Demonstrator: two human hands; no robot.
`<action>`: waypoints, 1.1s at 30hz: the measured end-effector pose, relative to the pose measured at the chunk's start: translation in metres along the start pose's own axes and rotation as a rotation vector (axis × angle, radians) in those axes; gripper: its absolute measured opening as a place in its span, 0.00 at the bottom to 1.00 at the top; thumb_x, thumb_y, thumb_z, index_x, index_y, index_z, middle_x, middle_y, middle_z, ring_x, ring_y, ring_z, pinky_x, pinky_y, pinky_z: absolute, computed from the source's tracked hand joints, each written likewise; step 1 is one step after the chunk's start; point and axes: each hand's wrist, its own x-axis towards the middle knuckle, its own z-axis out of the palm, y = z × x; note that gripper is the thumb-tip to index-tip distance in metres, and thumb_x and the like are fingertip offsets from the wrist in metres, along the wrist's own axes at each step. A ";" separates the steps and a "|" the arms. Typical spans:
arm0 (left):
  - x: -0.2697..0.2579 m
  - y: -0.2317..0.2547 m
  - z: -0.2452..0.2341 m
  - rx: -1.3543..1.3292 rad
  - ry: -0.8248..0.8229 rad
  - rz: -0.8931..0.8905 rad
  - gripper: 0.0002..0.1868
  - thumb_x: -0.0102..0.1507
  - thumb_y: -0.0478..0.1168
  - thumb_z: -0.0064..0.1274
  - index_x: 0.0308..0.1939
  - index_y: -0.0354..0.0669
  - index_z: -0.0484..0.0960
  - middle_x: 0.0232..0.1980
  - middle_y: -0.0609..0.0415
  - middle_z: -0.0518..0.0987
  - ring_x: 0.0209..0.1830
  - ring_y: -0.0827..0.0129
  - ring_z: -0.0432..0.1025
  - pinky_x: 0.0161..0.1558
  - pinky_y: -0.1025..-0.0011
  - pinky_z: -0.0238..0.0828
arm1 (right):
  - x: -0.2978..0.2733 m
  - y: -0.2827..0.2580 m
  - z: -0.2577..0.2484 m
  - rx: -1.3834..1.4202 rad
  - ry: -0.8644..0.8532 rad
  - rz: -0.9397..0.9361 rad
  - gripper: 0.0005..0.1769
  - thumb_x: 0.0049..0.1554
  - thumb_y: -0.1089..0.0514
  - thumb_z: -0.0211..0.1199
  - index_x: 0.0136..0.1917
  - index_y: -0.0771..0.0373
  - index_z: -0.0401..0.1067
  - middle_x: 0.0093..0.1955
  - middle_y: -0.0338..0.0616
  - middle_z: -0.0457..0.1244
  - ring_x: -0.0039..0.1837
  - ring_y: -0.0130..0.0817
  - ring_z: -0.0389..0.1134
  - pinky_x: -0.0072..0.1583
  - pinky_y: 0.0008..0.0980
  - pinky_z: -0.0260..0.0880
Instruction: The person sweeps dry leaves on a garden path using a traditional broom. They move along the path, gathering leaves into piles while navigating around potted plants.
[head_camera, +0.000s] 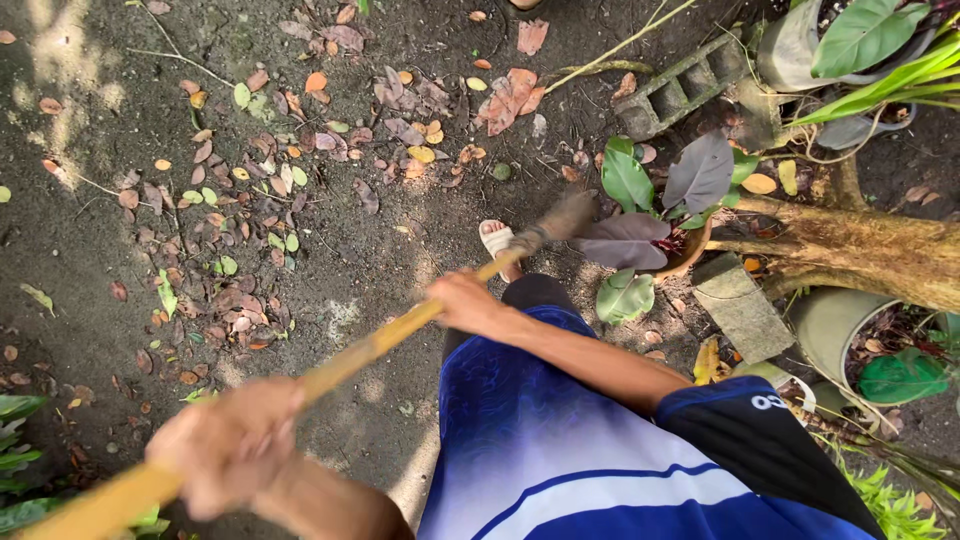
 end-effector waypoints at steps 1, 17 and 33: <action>0.008 -0.017 0.019 -0.316 -0.074 -0.272 0.15 0.64 0.42 0.42 0.23 0.42 0.64 0.21 0.40 0.68 0.16 0.57 0.66 0.20 0.62 0.70 | -0.007 0.025 -0.004 0.051 -0.003 0.069 0.07 0.46 0.57 0.70 0.37 0.58 0.73 0.36 0.49 0.67 0.45 0.53 0.71 0.50 0.51 0.69; -0.009 0.029 0.052 -0.106 -0.051 -0.081 0.20 0.67 0.40 0.49 0.22 0.41 0.62 0.18 0.52 0.67 0.16 0.66 0.65 0.30 0.53 0.74 | 0.145 0.003 0.004 0.107 0.029 -0.235 0.22 0.60 0.41 0.64 0.33 0.57 0.69 0.36 0.39 0.63 0.49 0.40 0.65 0.61 0.52 0.60; -0.001 -0.043 0.120 -0.333 0.019 -0.288 0.22 0.70 0.43 0.49 0.22 0.38 0.67 0.20 0.51 0.67 0.19 0.64 0.65 0.36 0.52 0.74 | 0.128 0.132 -0.012 0.009 0.127 -0.178 0.21 0.57 0.46 0.67 0.36 0.62 0.66 0.40 0.48 0.63 0.48 0.52 0.64 0.52 0.51 0.62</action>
